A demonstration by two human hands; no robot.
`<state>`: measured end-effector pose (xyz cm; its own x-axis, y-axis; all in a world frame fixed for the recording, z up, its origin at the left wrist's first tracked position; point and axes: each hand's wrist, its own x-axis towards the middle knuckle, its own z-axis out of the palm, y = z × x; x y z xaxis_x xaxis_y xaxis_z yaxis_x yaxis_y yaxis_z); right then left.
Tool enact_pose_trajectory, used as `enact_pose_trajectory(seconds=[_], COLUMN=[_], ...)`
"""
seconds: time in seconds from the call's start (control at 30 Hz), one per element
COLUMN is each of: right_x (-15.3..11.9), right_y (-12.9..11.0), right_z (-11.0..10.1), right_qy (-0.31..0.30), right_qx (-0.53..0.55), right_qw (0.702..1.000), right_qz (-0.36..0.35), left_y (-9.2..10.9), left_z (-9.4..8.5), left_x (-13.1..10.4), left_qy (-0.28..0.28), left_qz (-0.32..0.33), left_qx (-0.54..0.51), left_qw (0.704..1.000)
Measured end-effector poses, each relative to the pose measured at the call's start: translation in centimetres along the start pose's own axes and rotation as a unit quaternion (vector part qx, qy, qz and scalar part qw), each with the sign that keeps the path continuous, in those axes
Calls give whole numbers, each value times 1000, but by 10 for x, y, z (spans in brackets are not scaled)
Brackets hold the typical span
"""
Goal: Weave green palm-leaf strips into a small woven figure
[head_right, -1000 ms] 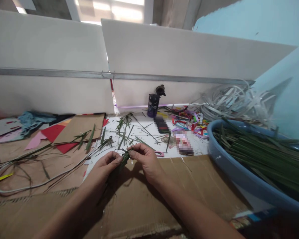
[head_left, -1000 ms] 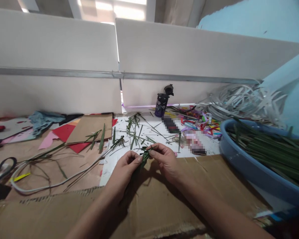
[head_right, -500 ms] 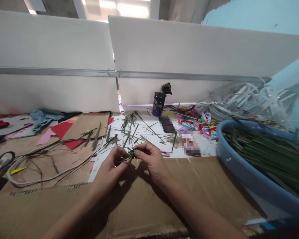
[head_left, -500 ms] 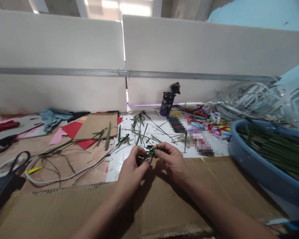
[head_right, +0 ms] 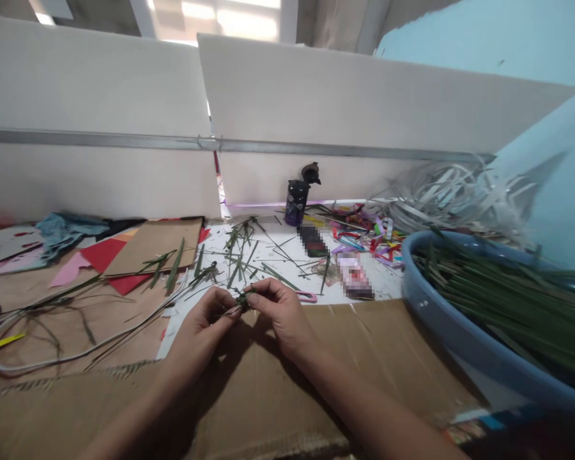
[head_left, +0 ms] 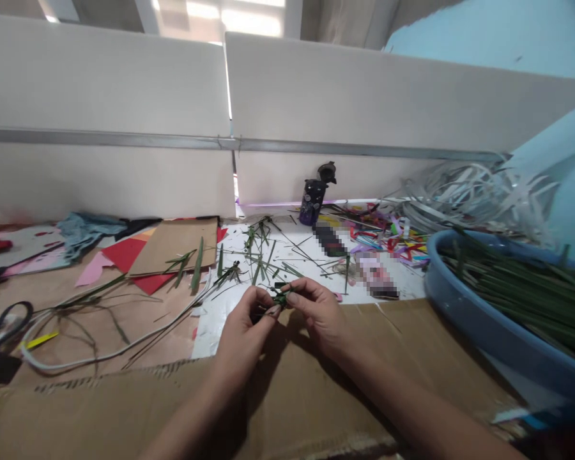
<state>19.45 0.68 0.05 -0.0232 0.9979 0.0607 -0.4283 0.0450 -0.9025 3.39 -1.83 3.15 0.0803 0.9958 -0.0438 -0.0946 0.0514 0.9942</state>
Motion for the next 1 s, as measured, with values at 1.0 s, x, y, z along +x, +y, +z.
enact_pose_trajectory(seconds=[1.0], right_x=[11], right_y=[-11], right_z=[6], right_qy=[39], right_qx=[40], right_qw=[998], right_qz=[-10], left_y=[-6], left_z=[-15], left_x=[13], left_qy=[-16], left_qz=[7], left_qx=[56], left_qw=[998])
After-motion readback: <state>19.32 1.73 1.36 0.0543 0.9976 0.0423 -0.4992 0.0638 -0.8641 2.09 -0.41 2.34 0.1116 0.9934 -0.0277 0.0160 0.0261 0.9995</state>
